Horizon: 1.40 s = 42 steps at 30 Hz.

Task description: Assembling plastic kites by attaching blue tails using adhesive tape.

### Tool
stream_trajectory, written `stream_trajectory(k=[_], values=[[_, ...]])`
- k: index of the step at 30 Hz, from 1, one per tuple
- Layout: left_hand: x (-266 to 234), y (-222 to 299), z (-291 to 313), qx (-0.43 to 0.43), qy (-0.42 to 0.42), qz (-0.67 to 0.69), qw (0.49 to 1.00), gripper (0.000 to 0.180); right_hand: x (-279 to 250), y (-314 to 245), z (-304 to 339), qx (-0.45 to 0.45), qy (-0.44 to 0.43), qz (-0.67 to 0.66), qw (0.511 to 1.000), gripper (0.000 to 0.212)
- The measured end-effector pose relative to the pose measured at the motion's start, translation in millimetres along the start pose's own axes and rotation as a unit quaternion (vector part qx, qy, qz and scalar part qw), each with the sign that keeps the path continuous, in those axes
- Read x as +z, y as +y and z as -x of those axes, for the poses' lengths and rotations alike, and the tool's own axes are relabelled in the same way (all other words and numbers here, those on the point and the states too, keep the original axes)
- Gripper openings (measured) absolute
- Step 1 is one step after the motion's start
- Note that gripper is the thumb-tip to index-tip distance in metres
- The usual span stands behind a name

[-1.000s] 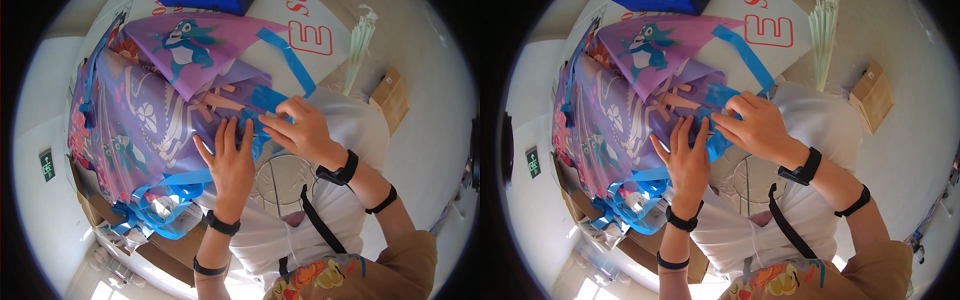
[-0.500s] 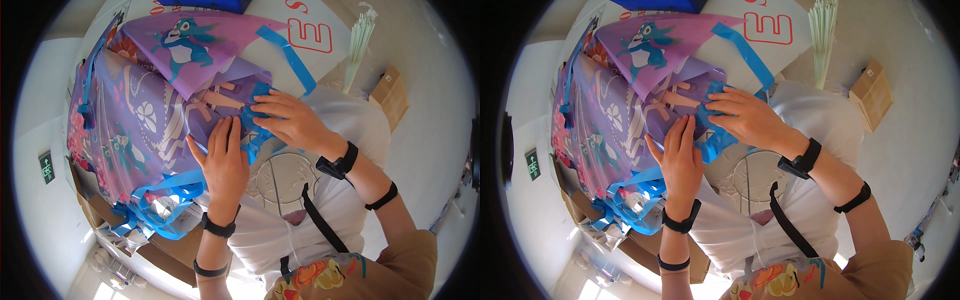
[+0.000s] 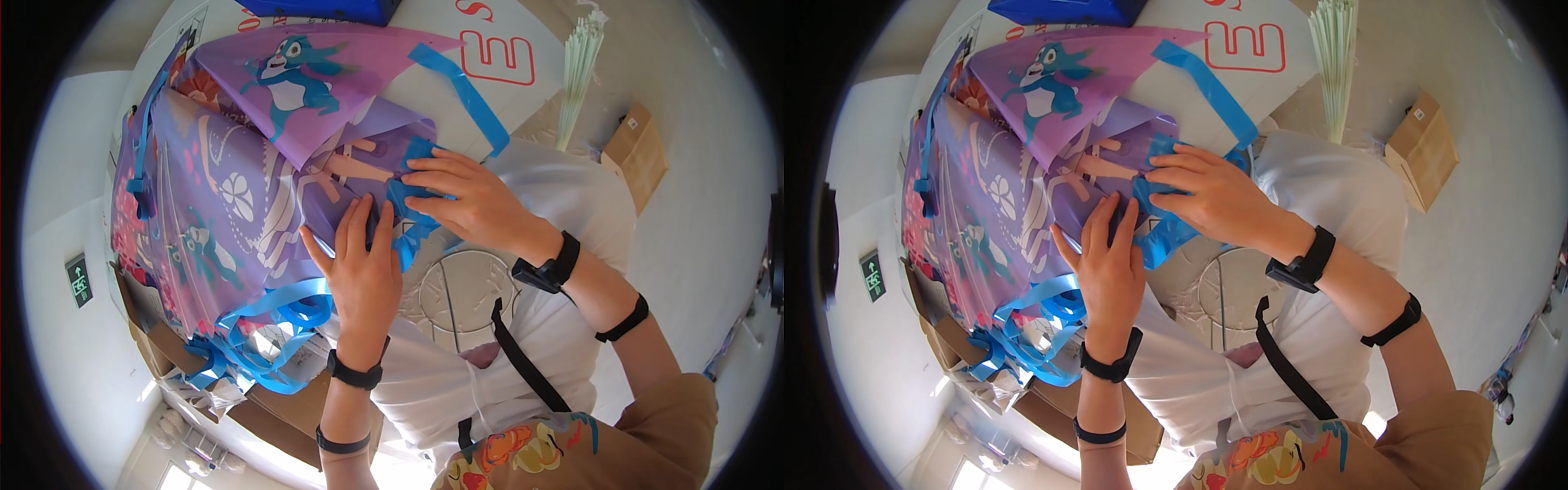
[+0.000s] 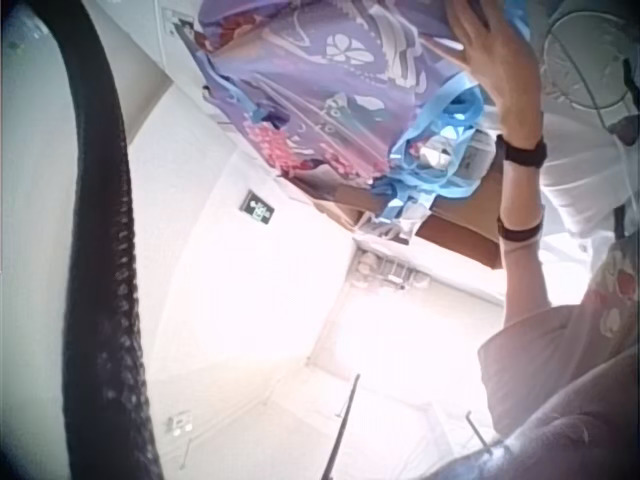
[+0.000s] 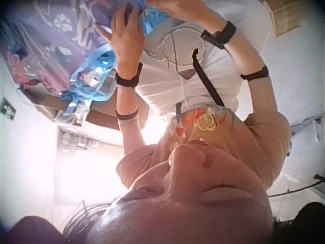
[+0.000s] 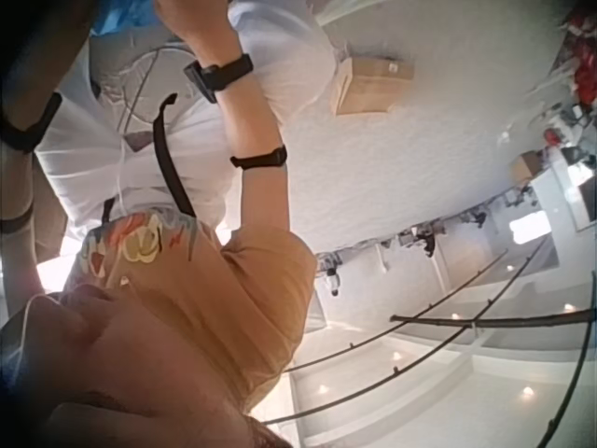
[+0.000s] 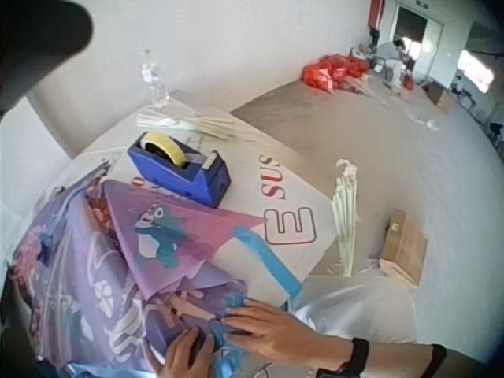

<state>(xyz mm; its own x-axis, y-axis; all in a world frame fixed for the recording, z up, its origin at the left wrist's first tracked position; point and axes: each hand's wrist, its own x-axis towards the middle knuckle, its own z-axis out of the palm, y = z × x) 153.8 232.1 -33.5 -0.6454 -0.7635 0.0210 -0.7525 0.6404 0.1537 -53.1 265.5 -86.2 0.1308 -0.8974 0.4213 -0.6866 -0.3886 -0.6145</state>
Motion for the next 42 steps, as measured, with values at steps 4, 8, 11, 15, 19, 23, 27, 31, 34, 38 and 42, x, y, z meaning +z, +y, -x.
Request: stream_trajectory(k=[4,8,11,15,19,23,27,31,34,38,42], values=[[1.2,0.2,0.9,-0.008,-0.005,0.002,1.000,0.050,-0.9,-1.2,0.0,0.009,-0.002,-0.004,1.000,0.012],[2.0,1.1,0.4,-0.012,-0.003,0.001,1.000,0.054,-2.2,-2.8,0.5,0.019,-0.003,-0.009,1.000,0.015],[2.6,3.2,-0.8,-0.009,0.014,-0.020,1.000,0.045,-3.4,-3.2,1.2,0.029,-0.017,-0.011,0.999,0.019],[3.7,6.8,-2.2,-0.009,0.012,-0.024,1.000,0.048,-4.5,-2.5,1.3,0.024,-0.027,-0.010,0.999,0.023],[4.1,7.1,-2.7,-0.009,0.005,-0.036,0.999,0.049,-4.5,-2.6,1.1,0.025,-0.035,-0.007,0.999,0.025],[4.4,7.3,-2.4,-0.009,0.006,-0.037,0.999,0.050,-5.3,-3.6,2.0,0.031,-0.040,-0.006,0.999,0.026],[4.7,7.8,-2.0,-0.010,0.001,-0.036,0.999,0.050,-5.9,-4.4,2.7,0.031,-0.045,-0.013,0.998,0.027],[4.1,7.2,-1.7,-0.010,-0.002,-0.027,1.000,0.051,-6.3,-4.7,2.3,0.030,-0.044,-0.014,0.998,0.028],[3.7,6.9,-2.1,-0.008,-0.006,-0.031,0.999,0.051,-6.8,-4.7,1.8,0.028,-0.044,-0.014,0.999,0.028],[3.3,7.5,-2.5,-0.008,-0.010,-0.032,0.999,0.052,-7.1,-4.8,1.8,0.031,-0.045,-0.016,0.998,0.028],[2.9,7.6,-2.3,-0.009,-0.010,-0.027,1.000,0.053,-6.8,-4.6,2.3,0.033,-0.047,-0.016,0.998,0.028]])
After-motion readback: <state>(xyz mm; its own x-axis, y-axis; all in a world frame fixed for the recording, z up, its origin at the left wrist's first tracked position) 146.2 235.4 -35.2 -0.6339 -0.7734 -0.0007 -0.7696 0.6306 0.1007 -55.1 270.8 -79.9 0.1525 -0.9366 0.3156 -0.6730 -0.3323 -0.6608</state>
